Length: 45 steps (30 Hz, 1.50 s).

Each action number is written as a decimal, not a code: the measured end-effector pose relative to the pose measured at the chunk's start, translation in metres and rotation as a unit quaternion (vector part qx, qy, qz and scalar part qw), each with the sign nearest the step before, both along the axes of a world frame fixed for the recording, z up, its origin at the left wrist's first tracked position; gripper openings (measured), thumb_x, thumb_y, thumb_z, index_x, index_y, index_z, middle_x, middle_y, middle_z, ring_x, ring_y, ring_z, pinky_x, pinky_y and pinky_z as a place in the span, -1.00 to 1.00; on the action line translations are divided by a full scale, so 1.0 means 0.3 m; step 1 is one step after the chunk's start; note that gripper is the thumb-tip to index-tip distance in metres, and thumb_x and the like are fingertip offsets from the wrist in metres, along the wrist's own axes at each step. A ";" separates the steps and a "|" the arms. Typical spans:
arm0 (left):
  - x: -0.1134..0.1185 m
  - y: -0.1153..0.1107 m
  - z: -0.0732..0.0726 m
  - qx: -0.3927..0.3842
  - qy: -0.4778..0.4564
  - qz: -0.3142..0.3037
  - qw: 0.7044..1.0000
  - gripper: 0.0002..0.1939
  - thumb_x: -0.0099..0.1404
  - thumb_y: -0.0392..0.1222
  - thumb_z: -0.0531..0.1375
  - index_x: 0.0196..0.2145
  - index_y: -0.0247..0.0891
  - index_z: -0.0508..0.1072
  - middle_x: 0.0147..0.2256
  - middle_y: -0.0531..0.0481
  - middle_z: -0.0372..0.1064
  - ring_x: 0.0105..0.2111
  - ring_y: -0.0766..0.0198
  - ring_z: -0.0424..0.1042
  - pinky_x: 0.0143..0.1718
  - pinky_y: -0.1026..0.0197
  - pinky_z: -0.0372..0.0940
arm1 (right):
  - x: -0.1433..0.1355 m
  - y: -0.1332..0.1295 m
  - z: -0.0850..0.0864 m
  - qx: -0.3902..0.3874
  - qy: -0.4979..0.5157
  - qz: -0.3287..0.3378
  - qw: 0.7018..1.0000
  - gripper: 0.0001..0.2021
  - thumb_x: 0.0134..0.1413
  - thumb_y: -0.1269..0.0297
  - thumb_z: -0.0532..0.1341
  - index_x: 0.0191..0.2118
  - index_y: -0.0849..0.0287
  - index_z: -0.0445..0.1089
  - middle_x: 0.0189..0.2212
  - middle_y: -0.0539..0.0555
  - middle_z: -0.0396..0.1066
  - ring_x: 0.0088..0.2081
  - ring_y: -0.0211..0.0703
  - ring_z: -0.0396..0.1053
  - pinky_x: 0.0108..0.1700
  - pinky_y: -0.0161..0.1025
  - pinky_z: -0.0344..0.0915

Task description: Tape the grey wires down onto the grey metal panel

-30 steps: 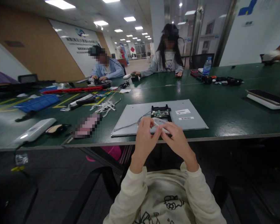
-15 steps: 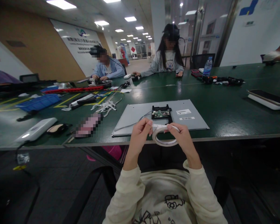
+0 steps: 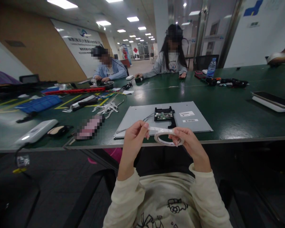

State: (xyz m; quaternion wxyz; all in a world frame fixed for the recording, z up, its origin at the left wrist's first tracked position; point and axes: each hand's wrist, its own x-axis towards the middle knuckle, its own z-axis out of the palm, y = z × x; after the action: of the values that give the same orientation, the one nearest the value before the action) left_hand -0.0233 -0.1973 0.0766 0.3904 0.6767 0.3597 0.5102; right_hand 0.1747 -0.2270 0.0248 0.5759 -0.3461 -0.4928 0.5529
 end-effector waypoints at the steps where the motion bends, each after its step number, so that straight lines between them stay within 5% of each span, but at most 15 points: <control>1: -0.002 -0.004 0.005 0.008 0.006 0.008 1.000 -0.65 0.31 0.02 0.13 -0.52 -0.24 0.28 -0.62 0.15 0.19 -0.58 0.40 0.21 -0.46 0.34 0.14 | 0.002 -0.007 0.006 -0.006 -0.004 0.000 1.000 -0.70 0.04 0.03 0.27 -0.46 0.19 0.47 -0.67 -0.03 0.21 -0.56 -0.30 0.15 -0.48 -0.33 0.13; 8: -0.034 -0.053 0.047 0.091 0.068 0.070 0.991 -0.69 0.34 -0.03 0.11 -0.50 -0.25 0.35 -0.60 0.11 0.26 -0.56 0.39 0.26 -0.50 0.34 0.13 | 0.014 -0.074 0.057 0.044 -0.126 -0.055 0.990 -0.73 0.09 0.11 0.26 -0.19 0.18 0.52 -0.53 0.01 0.39 -0.55 -0.34 0.16 -0.51 -0.36 0.09; 16: -0.061 -0.119 0.096 0.127 0.113 0.096 0.981 -0.69 0.32 -0.07 0.14 -0.54 -0.23 0.38 -0.62 0.10 0.30 -0.57 0.37 0.29 -0.48 0.33 0.20 | 0.000 -0.089 0.066 0.091 -0.207 -0.164 0.960 -0.76 0.05 0.11 0.27 -0.28 0.17 0.54 -0.40 0.10 0.48 -0.33 -0.10 0.39 -0.29 -0.23 0.28; 27: -0.058 -0.051 0.052 0.064 0.071 0.029 0.995 -0.63 0.39 -0.04 0.05 -0.52 -0.25 0.35 -0.62 0.10 0.29 -0.57 0.39 0.31 -0.43 0.33 0.23 | 0.030 -0.073 0.030 0.060 -0.169 -0.134 0.975 -0.72 0.11 0.06 0.21 -0.33 0.17 0.53 -0.65 -0.06 0.15 -0.56 -0.32 0.09 -0.48 -0.32 0.07; 34: -0.065 -0.056 0.052 0.086 0.093 0.073 0.989 -0.61 0.38 -0.01 0.06 -0.54 -0.24 0.34 -0.64 0.10 0.27 -0.59 0.38 0.28 -0.47 0.34 0.18 | 0.032 -0.070 0.015 0.068 -0.158 -0.119 0.978 -0.70 0.13 0.06 0.18 -0.23 0.15 0.55 -0.54 0.01 0.29 -0.45 -0.23 0.23 -0.40 -0.27 0.19; 40: -0.078 -0.078 0.066 0.138 0.133 0.119 0.974 -0.58 0.39 -0.01 0.04 -0.58 -0.24 0.33 -0.62 0.09 0.29 -0.58 0.37 0.27 -0.47 0.33 0.16 | 0.008 -0.094 0.072 0.117 -0.267 -0.147 0.945 -0.68 0.19 0.10 0.14 -0.06 0.10 0.49 -0.40 0.02 0.42 -0.34 -0.17 0.34 -0.25 -0.24 0.28; 45: -0.089 -0.050 0.047 0.172 0.179 0.164 0.955 -0.64 0.41 -0.07 0.02 -0.49 -0.24 0.37 -0.59 0.09 0.30 -0.54 0.36 0.29 -0.43 0.33 0.18 | -0.005 -0.081 0.062 0.217 -0.392 -0.224 0.866 -0.71 0.24 0.18 0.10 -0.02 0.09 0.45 -0.33 0.04 0.48 -0.22 -0.11 0.40 0.06 -0.06 0.18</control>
State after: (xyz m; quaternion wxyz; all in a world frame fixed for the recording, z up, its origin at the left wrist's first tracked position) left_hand -0.0500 -0.2124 0.0908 0.1081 0.7453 0.4370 0.4918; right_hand 0.1733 -0.2514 0.0433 0.5044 -0.5016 -0.6946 0.1072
